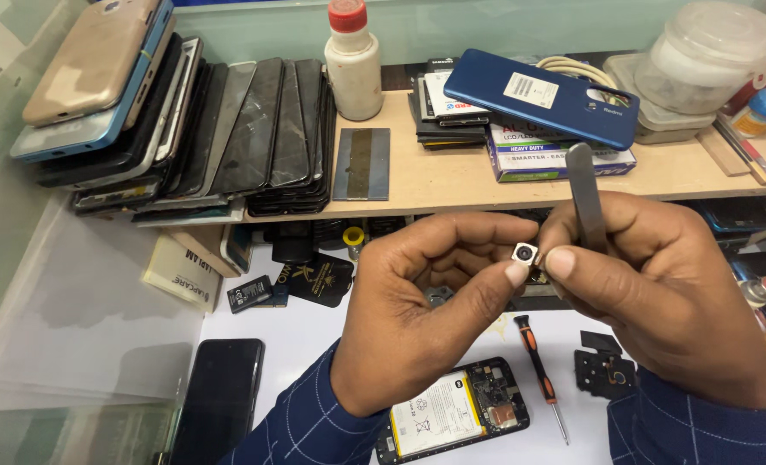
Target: The person unscrews the back of a smartphone with a screwdriver and pries the back cover off the phone body. They then remove the camera module from the phone and use tweezers to handle and work on the small camera component at the workbench.
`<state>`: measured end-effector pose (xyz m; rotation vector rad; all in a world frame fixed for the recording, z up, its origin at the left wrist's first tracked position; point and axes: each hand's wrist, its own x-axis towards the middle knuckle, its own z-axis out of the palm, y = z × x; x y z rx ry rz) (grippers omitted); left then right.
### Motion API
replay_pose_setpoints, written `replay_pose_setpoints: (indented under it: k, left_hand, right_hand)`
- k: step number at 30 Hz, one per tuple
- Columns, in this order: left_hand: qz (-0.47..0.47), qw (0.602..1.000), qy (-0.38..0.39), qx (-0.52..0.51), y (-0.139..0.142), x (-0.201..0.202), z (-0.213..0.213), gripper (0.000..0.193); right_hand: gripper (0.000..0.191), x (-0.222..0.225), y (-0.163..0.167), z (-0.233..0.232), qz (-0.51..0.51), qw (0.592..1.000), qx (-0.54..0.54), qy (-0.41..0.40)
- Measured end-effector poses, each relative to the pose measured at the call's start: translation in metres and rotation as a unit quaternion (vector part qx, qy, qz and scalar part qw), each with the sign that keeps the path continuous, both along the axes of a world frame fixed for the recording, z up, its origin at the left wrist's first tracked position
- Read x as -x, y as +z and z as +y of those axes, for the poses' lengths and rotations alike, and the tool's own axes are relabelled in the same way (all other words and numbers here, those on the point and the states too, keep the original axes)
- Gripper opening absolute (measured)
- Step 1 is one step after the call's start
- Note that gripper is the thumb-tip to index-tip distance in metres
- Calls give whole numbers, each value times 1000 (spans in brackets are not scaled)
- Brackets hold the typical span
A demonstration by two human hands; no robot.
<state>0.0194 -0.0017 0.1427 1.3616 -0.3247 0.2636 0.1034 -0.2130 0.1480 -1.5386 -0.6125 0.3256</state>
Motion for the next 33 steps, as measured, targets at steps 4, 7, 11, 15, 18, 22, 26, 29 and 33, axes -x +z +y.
replay_pose_setpoints:
  k: [4,7,11,15,18,22,26,29,33]
  left_hand:
    - [-11,1000,-4,7,-3,-1,1,28]
    - [-6,998,-12,67,-6,-5,1,29]
    - [20,992,14,124,-6,-7,2,30]
    - [15,990,51,131,-5,-8,3,31]
    - [-5,986,62,155,-4,-8,3,31]
    - [-38,984,105,136,-4,-8,2,30]
    - [-36,983,110,141,-4,-6,0,30]
    - [-37,983,110,145,-2,-6,-2,30]
    - [-16,983,114,140,1,-5,-3,30]
  right_hand:
    - [17,1,4,1,20,1000,-5,-12]
    - [27,3,10,8,42,996,-73,-39]
    - [43,13,19,16,-99,987,-89,-86]
    - [55,19,15,22,-126,962,-46,-236]
    - [49,16,11,19,-84,966,-173,-171]
    - [36,13,3,18,-60,959,-219,-169]
    - [26,14,-2,24,-30,952,-236,-190]
    - [21,15,-2,29,-30,950,-246,-189]
    - [22,18,-1,33,-35,948,-263,-177]
